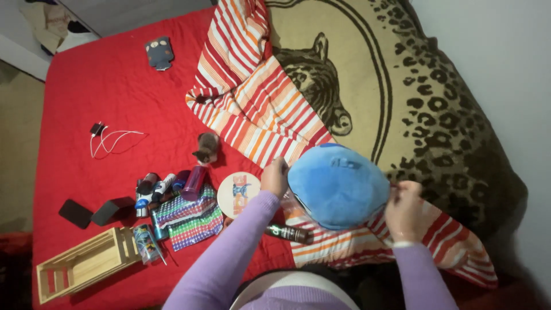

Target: Organizing various objects and placing a plush toy into a plastic bag on a bed.

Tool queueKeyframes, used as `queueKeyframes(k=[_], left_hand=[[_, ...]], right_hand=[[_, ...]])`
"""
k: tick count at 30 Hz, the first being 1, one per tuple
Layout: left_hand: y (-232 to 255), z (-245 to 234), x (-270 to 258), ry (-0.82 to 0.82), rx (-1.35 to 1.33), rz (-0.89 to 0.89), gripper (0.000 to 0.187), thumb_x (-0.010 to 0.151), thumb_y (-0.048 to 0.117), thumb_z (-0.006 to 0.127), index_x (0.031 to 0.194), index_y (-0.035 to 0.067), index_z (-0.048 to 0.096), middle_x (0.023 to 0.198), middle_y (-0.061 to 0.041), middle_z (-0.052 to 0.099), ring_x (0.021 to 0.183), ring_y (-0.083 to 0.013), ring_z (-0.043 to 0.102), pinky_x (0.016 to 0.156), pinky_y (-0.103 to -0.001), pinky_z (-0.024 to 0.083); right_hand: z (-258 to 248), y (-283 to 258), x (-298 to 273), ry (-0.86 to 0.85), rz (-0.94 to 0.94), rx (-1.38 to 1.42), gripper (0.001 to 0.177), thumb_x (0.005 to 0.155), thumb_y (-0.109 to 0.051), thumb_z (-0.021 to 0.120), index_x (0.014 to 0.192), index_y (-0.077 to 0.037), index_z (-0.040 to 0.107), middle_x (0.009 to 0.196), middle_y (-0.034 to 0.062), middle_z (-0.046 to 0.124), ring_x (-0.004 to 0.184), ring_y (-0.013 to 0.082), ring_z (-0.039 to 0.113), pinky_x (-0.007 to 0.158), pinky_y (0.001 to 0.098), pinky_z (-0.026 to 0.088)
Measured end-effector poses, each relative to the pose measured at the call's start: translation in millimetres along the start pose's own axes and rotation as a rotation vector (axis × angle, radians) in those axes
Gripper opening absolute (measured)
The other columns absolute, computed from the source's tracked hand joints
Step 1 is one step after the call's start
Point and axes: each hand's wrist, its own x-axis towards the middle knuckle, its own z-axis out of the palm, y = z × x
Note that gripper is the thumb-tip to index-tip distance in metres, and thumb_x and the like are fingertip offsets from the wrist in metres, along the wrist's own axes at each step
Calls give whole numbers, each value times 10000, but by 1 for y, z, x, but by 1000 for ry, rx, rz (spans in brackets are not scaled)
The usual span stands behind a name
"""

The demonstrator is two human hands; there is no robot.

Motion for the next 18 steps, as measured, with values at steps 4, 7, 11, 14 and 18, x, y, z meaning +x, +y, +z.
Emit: queueKeyframes(k=[4, 7, 11, 14, 18], left_hand=[[20, -9, 13, -8, -12, 1, 121, 882, 126, 692, 871, 31, 617, 858, -229, 687, 820, -448, 665, 692, -530, 511], [19, -15, -12, -19, -131, 75, 65, 912, 115, 631, 887, 56, 618, 868, -225, 679, 824, -422, 689, 704, -510, 537], [13, -4, 4, -40, -12, 108, 64, 920, 115, 621, 911, 52, 627, 864, -236, 689, 836, -435, 682, 699, -517, 523], [15, -7, -12, -111, -88, -54, 87, 967, 135, 590, 947, 54, 613, 876, -230, 692, 811, -396, 718, 681, -488, 546], [-52, 46, -11, -161, -178, -150, 241, 870, 154, 733, 1001, 48, 561, 848, -220, 715, 800, -333, 745, 695, -437, 575]], right_hand=[[-29, -63, -5, -16, 71, -191, 238, 981, -62, 639, 1188, -35, 524, 935, 187, 726, 851, 366, 683, 647, 485, 508], [-16, -15, -20, 156, -182, 98, 252, 1000, -38, 592, 1226, -7, 483, 918, 172, 702, 831, 322, 708, 735, 438, 549], [-17, -22, -11, 169, -213, -37, 229, 964, -35, 602, 1177, -30, 519, 938, 193, 682, 850, 398, 682, 714, 484, 532], [-26, -27, -28, 198, -236, -19, 204, 1000, -49, 594, 1186, -27, 513, 950, 187, 666, 864, 387, 682, 736, 474, 540], [9, 7, -16, 99, -163, -78, 171, 976, -64, 605, 1128, -53, 529, 957, 174, 688, 881, 387, 698, 688, 481, 539]])
